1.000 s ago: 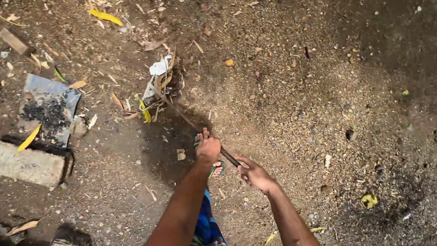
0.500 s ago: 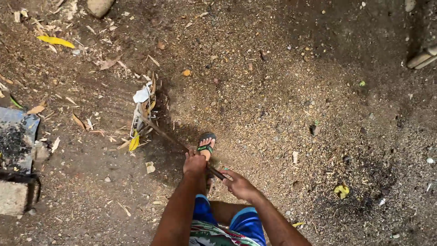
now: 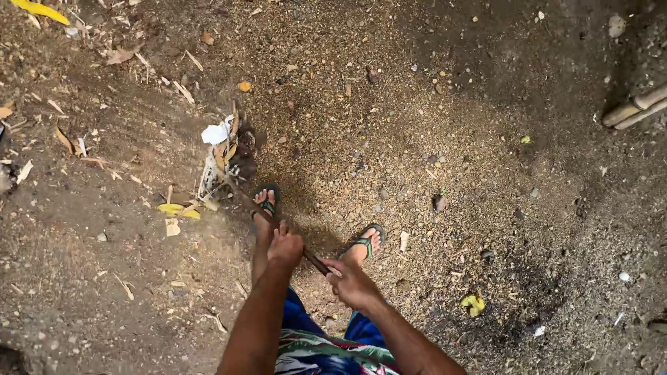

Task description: Raking debris and dirt on the ground outdoors using a handheld rake.

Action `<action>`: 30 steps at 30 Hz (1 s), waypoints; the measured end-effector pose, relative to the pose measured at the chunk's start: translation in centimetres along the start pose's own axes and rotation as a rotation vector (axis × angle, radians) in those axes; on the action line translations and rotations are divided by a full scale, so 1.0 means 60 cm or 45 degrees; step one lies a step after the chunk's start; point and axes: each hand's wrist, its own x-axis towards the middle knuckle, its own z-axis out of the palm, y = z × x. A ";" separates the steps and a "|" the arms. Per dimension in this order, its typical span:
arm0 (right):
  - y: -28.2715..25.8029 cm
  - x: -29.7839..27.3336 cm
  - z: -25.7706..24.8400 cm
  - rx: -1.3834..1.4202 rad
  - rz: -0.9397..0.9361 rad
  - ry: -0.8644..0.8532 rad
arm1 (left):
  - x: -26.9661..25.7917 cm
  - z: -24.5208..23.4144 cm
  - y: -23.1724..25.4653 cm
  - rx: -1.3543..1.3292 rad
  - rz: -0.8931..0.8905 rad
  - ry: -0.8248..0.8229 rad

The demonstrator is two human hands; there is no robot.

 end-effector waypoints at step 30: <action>0.600 -0.146 -0.321 0.270 0.095 0.019 | -0.071 0.357 0.540 -0.370 -0.147 -0.003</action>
